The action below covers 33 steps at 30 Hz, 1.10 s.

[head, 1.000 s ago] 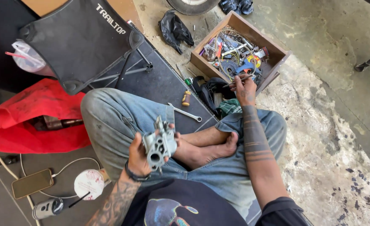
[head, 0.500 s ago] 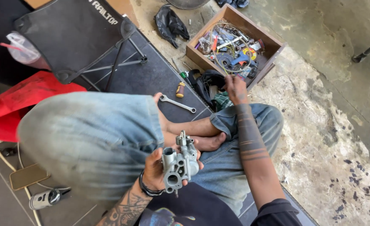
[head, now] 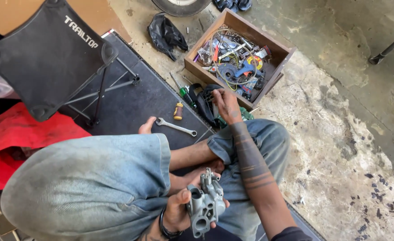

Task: Testing and adjusting the internal mechanisms of a motorcycle carburetor using a small tool

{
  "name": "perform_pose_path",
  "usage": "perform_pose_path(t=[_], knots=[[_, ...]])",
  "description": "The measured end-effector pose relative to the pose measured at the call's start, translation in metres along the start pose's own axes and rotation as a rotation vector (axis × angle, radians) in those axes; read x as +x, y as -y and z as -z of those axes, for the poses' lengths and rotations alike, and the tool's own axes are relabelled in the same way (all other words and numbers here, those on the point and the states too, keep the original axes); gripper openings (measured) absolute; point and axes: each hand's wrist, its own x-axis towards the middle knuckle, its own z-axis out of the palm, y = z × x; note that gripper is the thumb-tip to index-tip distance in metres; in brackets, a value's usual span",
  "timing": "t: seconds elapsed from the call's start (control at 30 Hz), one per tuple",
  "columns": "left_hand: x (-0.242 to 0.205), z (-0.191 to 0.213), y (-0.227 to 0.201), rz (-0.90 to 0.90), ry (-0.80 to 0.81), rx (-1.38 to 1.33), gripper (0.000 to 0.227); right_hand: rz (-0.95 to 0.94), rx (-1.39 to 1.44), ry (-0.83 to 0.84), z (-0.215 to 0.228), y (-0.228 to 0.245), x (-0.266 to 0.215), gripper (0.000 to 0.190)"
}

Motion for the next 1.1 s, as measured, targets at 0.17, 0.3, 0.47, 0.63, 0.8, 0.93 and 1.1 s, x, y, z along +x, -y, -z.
perform_pose_path(t=[0.17, 0.3, 0.47, 0.63, 0.8, 0.93, 1.1], knots=[[0.019, -0.006, 0.001, 0.015, -0.054, -0.046, 0.093, 0.212, -0.285, 0.011, -0.006, 0.006, 0.0, 0.029], [0.036, -0.012, -0.004, 0.039, -0.075, -0.155, 0.094, 0.252, -0.271, 0.02, -0.011, 0.008, 0.009, 0.031], [0.053, -0.022, -0.014, 0.041, -0.067, -0.173, 0.089, 0.223, -0.252, -0.076, -0.013, 0.022, 0.017, 0.042], [0.064, -0.017, -0.034, 0.13, -0.036, -0.184, 0.09, 0.0, -0.226, -0.093, -0.015, 0.037, 0.022, 0.04], [0.077, -0.008, -0.064, 0.098, 0.036, -0.108, 0.089, 0.078, -0.091, -0.161, -0.015, 0.036, 0.032, 0.032], [0.076, -0.017, -0.086, -0.02, 0.102, -0.042, 0.081, -0.043, 0.185, -0.168, -0.015, 0.026, 0.033, 0.033], [0.072, -0.021, -0.102, -0.047, 0.194, -0.032, 0.089, -0.106, 0.632, -0.191, -0.012, -0.009, 0.046, 0.041]])
